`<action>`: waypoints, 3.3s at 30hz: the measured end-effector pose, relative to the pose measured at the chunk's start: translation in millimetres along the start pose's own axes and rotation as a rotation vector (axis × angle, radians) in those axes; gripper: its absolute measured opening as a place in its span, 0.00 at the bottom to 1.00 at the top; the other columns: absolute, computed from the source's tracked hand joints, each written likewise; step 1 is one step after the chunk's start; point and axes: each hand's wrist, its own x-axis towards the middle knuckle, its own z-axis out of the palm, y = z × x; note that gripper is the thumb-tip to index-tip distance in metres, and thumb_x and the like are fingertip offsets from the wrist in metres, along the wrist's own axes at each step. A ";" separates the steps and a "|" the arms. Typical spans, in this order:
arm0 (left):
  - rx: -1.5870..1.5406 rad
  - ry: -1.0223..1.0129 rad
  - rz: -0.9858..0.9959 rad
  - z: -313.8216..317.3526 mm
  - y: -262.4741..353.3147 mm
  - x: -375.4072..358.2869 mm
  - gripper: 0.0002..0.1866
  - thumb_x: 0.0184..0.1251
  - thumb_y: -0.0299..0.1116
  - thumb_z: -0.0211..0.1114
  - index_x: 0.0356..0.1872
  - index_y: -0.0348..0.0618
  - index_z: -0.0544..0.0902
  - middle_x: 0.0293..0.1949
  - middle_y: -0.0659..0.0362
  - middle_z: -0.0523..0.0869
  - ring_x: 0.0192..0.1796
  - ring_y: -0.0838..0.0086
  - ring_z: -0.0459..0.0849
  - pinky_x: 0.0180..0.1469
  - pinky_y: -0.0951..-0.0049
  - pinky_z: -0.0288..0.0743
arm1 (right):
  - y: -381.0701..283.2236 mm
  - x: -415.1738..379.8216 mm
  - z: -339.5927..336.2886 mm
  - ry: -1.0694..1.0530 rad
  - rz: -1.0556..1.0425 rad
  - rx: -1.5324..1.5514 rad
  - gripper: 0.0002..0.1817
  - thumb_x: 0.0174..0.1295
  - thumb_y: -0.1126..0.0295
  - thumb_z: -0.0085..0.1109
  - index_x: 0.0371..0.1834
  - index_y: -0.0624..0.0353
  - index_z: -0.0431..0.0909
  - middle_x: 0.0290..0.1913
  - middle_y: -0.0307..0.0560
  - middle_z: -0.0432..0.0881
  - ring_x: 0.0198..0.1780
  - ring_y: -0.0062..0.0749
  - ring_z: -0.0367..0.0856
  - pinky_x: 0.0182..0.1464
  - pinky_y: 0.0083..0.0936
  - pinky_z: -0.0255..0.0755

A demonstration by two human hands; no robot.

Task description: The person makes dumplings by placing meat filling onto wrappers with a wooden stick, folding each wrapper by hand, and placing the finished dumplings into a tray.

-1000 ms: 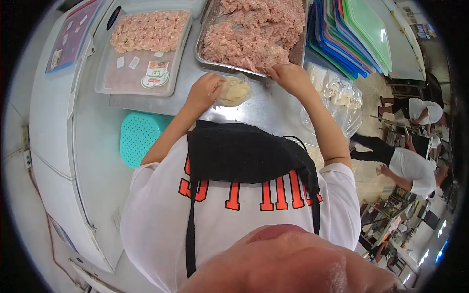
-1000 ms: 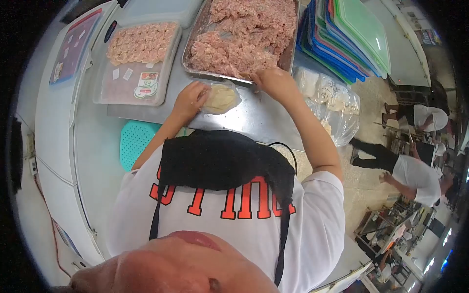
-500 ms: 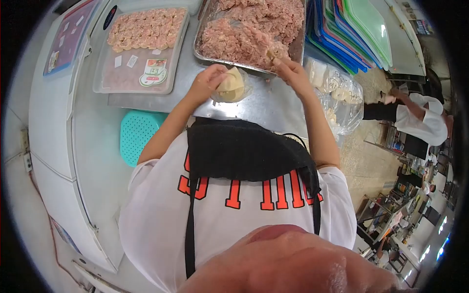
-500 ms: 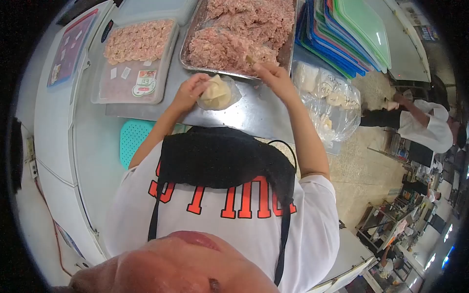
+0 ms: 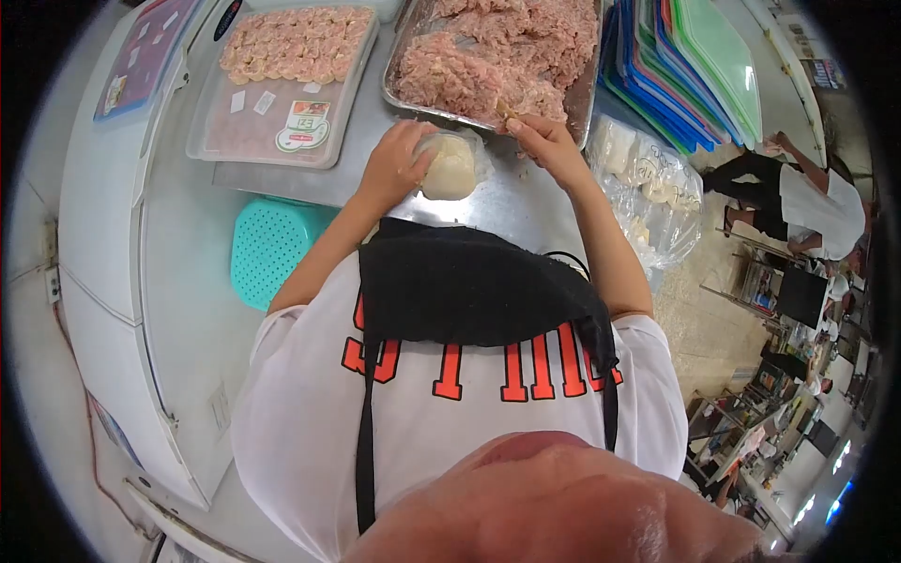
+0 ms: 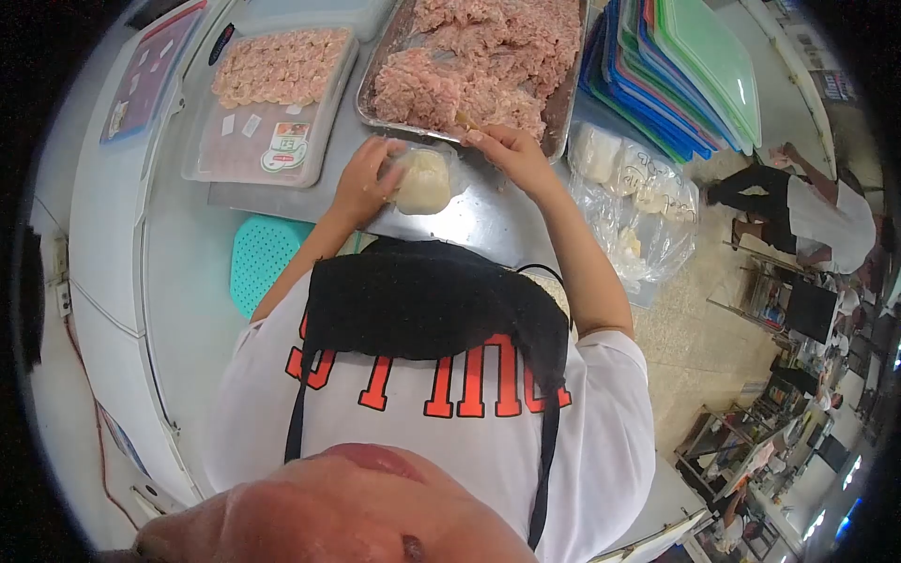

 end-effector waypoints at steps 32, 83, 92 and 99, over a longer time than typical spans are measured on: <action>-0.681 -0.142 -0.308 4.8 33.1 -4.7 0.13 0.63 0.31 0.66 0.45 0.38 0.77 0.41 0.61 0.81 0.45 0.76 0.79 0.49 0.76 0.73 | -6.6 -1.0 52.7 -0.151 0.033 0.245 0.10 0.61 0.59 0.63 0.33 0.54 0.80 0.19 0.25 0.69 0.18 0.10 0.61 0.19 0.15 0.50; -1.579 0.157 -0.570 -13.6 26.7 20.0 0.10 0.71 0.26 0.53 0.50 0.39 0.74 0.44 0.59 0.81 0.48 0.73 0.82 0.54 0.71 0.76 | -18.7 -10.7 43.4 -0.107 -0.019 0.146 0.13 0.59 0.59 0.65 0.39 0.55 0.80 0.18 0.26 0.66 0.16 0.10 0.59 0.17 0.14 0.48; -1.700 0.387 -0.500 -44.1 15.7 27.8 0.10 0.72 0.27 0.52 0.51 0.40 0.73 0.50 0.52 0.81 0.55 0.63 0.80 0.58 0.62 0.73 | -12.6 -15.8 43.2 -0.104 0.021 0.148 0.11 0.59 0.60 0.65 0.30 0.54 0.76 0.16 0.25 0.64 0.15 0.10 0.56 0.17 0.15 0.47; -1.237 0.340 -0.284 -65.7 17.7 40.5 0.09 0.72 0.31 0.55 0.49 0.39 0.74 0.45 0.58 0.81 0.44 0.75 0.82 0.44 0.73 0.77 | -15.1 -20.7 47.7 -0.066 0.033 0.086 0.11 0.60 0.59 0.64 0.30 0.54 0.77 0.16 0.25 0.63 0.16 0.09 0.57 0.17 0.15 0.48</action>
